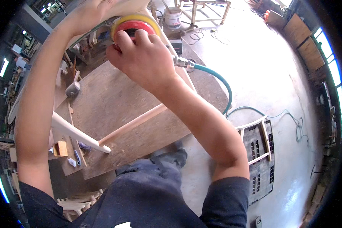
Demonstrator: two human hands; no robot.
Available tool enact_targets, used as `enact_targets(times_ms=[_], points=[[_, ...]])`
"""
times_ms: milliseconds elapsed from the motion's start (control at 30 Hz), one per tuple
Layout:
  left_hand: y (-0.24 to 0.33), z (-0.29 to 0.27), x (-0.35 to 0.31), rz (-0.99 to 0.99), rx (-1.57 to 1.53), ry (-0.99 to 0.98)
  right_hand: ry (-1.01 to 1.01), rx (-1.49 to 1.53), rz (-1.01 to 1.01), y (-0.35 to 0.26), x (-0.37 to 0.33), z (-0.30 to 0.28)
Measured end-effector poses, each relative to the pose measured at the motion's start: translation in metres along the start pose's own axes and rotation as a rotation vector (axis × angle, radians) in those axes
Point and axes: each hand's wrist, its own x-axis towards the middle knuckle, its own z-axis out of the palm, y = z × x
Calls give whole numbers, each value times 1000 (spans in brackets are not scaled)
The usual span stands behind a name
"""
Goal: The person uses a handheld orbital sander to smooth the surfaces of wooden chair frames. They pick up a chair frame from a stack, sand multiple legs and rails, then place the frame on the floor. The person repeats this process with another chair frame.
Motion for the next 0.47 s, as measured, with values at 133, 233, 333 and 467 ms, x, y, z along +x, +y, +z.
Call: enact_targets(times_ms=[133,233,333,467], points=[[30,-39,-12,-180,6,-210,23,156,204,40,-5,-16],[20,-28,-7,-166,-55,-225,-56,258,544,78,-16,-29],[20,-20,-10,-103,-125,-240,-175,77,810,102,-39,-40],[0,-34,-15,34,-41,-282,-222,47,626,90,-57,-60]])
